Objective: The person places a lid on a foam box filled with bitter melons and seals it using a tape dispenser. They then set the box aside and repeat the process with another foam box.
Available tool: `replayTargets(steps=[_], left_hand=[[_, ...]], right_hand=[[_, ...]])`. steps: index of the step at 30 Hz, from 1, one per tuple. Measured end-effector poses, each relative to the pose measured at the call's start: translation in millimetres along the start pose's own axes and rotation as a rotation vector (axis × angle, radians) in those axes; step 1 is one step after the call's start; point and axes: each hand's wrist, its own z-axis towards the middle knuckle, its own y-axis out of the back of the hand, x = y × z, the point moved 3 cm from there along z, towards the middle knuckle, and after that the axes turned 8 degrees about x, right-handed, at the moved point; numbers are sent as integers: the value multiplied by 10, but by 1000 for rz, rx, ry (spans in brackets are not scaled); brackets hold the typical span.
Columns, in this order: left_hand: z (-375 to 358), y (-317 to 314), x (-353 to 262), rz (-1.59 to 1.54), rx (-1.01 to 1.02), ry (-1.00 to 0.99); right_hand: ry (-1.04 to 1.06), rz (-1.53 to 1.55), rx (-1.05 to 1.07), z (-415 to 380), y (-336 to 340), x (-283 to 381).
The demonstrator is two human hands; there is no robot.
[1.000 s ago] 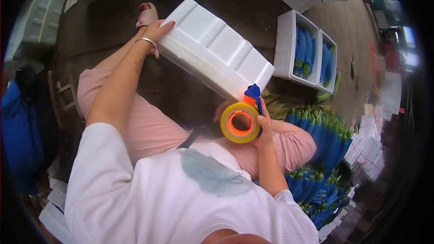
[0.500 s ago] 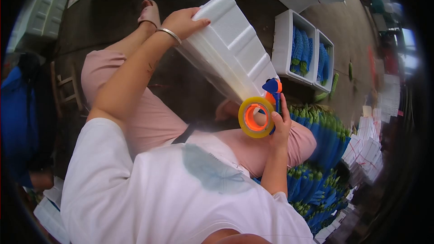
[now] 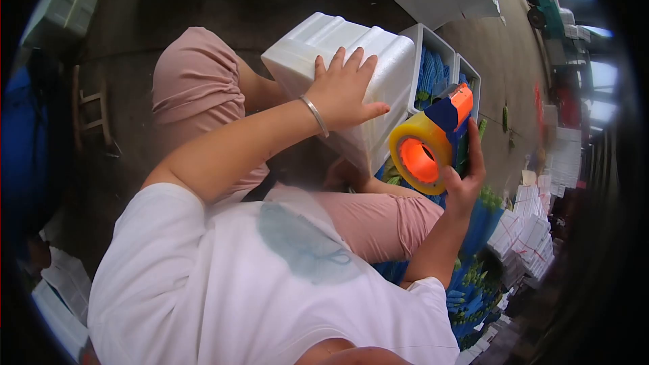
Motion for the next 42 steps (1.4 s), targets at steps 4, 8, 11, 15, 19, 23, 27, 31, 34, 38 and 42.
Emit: replayTargets(steps=[4,8,11,15,19,23,27,31,34,38,42], left_hand=[[20,83,113,-73,1,-21],[37,209,32,-148,75,-162],[104,581,143,-784,-84,-268],[214,1022,226,-1465,290,21],[375,1101,331,-1403,284,-24],[351,1176,509,-1749,208,-74],[393,1412,737,-1520,65,-198],[735,1478,1269,-1370,-163,64],[1062,1314,2403,-1092,-270,245],[1408,687,3210,-800,-100,519],[1767,-204,3110,-817,88,581]], right_hand=[[116,-337,197,389,-96,144],[202,-581,275,742,-268,332],[258,-704,300,907,-339,485],[337,-885,325,1101,-469,705],[361,-864,389,1317,-631,763],[443,-799,425,1534,-825,832],[525,-697,456,1743,-1016,818],[181,-895,535,1937,-1227,865],[-15,-896,635,2241,-1010,813],[-306,-922,711,2543,-684,655],[-419,-1034,788,2720,-651,467]])
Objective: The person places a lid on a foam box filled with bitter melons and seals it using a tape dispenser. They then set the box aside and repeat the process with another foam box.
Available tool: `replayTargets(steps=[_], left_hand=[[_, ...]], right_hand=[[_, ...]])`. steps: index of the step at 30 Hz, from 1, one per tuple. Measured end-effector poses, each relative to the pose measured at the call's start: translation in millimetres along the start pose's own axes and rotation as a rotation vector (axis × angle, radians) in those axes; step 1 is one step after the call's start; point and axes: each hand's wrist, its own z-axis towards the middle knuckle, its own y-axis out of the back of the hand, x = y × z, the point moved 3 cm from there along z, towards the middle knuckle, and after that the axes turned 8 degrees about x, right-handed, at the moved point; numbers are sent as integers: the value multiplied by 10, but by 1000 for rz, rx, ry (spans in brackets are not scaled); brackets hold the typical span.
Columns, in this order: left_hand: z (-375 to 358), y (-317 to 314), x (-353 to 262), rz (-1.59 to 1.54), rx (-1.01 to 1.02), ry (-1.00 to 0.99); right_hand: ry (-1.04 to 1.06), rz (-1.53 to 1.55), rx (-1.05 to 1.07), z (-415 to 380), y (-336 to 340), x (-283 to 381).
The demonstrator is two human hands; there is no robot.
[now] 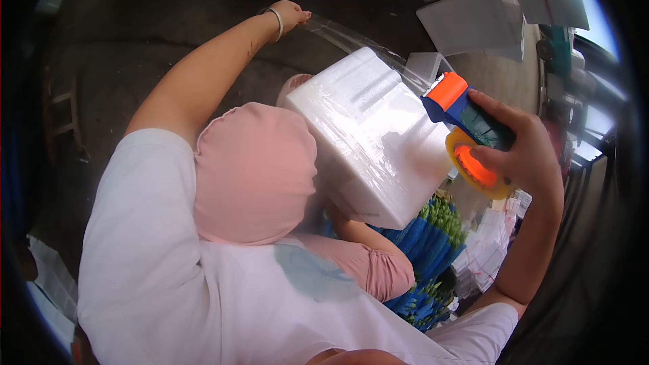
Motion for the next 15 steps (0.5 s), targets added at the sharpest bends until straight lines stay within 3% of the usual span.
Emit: replayTargets(steps=[5,15], left_hand=[[255,-580,244,-37,94,40],[172,-45,-233,-237,100,-76]], right_hand=[[-66,-58,37,82,-41,-214],[-52,31,6,-11,-61,-433]])
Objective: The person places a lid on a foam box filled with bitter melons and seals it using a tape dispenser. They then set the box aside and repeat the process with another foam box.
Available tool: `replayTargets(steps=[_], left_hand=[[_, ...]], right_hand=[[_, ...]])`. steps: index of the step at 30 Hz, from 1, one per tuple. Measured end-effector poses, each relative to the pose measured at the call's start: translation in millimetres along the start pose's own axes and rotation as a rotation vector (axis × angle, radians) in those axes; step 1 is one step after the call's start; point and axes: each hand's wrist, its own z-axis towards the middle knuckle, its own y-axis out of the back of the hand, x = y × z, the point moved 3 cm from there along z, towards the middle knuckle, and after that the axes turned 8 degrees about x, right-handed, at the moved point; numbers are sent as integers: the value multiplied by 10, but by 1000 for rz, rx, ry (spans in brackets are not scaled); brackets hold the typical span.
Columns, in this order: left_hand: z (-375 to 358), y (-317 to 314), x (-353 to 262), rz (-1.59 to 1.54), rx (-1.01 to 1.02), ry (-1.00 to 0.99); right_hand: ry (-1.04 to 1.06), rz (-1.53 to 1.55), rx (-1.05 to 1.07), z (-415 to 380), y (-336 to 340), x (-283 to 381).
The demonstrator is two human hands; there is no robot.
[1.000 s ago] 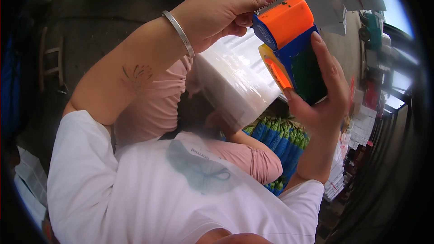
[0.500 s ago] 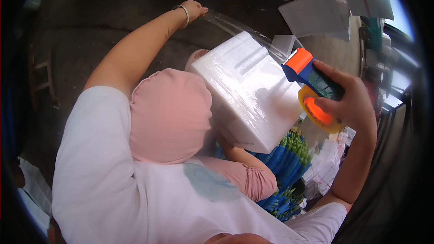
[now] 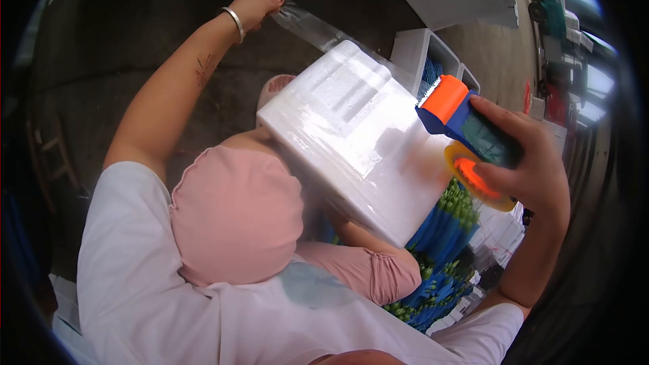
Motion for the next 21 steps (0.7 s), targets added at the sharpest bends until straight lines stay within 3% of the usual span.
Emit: replayTargets(steps=[4,7,13,14,15,21], left_hand=[[44,29,-96,90,-80,-69],[155,-195,117,302,-66,14],[352,-848,854,252,177,163],[220,-1092,778,182,234,255],[172,-1332,776,-40,409,180],[-66,-1260,110,112,317,114]], right_hand=[[44,83,-66,-34,-10,-76],[44,83,-29,-10,0,-46],[18,98,3,42,0,-118],[30,93,4,45,1,-112],[31,97,0,44,-1,-116],[20,18,-26,17,37,-181]])
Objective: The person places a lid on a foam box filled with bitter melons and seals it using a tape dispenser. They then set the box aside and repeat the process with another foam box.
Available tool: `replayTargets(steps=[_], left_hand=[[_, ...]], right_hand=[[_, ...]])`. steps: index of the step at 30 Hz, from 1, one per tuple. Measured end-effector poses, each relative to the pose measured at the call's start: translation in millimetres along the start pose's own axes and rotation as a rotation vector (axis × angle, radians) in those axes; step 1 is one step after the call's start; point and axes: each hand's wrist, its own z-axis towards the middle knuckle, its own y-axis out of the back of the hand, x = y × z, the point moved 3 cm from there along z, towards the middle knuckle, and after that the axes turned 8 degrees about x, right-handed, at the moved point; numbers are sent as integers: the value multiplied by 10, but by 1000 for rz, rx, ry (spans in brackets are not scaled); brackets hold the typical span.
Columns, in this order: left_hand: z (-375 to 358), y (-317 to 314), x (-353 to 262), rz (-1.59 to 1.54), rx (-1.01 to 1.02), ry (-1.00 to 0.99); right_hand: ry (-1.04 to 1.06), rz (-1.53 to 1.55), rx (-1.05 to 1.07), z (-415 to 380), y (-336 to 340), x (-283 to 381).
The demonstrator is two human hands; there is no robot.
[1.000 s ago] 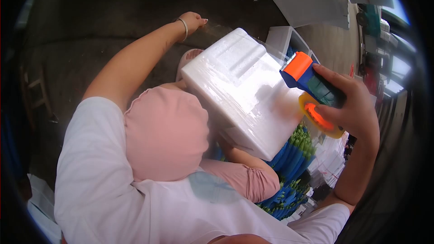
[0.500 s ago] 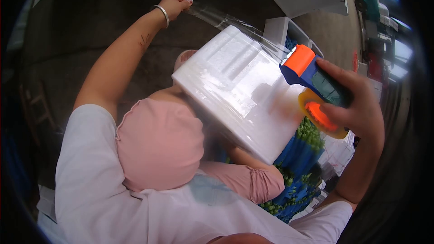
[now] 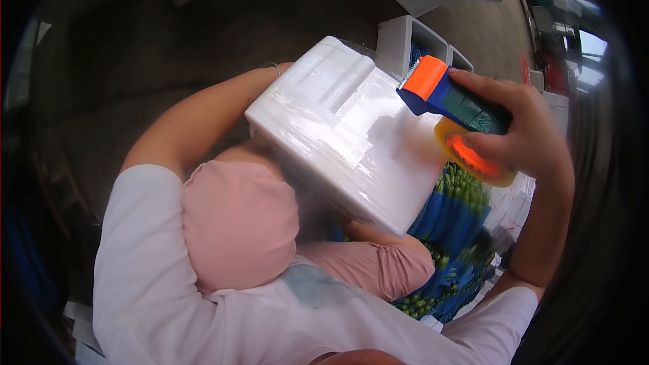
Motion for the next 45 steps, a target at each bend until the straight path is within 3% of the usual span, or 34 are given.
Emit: replayTargets(steps=[3,5,7,10,12,16,19,21,24,27,32,34,35,37,39,40,41,43,45], left_hand=[[-21,100,-385,112,-43,13],[-364,17,-786,-90,43,157],[-290,-153,-760,310,-8,61],[-372,-289,-698,613,-141,-37],[-415,-240,-663,600,-201,54],[-408,-256,-673,655,-232,22],[-311,-188,-612,651,-196,29],[-335,-193,-604,674,-223,23],[-326,-145,-576,690,-247,10],[-314,-100,-517,653,-248,17],[-275,-39,-475,573,-236,42],[-197,73,-426,626,-220,9],[-196,72,-488,627,-223,2],[-305,85,-696,1180,-430,65],[-457,-4,-1074,1047,-391,-225],[-694,-242,-1312,956,-338,-284],[-967,-518,-1547,861,-287,-340],[-1297,-713,-1652,1047,-258,-330],[-1496,-796,-1511,1483,-314,-63]], right_hand=[[44,-5,-37,6,-36,-29],[62,-76,-1,17,-22,-17],[88,-117,-47,42,-16,-112],[13,-74,54,-96,30,-131],[31,-10,-5,-402,20,-432],[70,252,-61,-1052,-277,-1116],[96,421,-114,-1204,-498,-1255],[227,385,-245,-1217,-504,-1243],[136,450,-199,-1336,-462,-1187],[175,464,-237,-1379,-583,-1270],[254,559,-270,-1370,-1314,-1729],[176,578,-239,-1372,-1708,-1859],[159,561,-252,-1316,-1895,-1861],[127,487,-287,-1054,-2160,-1712],[192,447,-380,-766,-2209,-1634],[150,384,-293,-684,-2087,-1548],[187,365,-333,-563,-2037,-1466],[181,316,-318,-262,-1906,-1210],[159,276,-254,14,-1725,-829]])
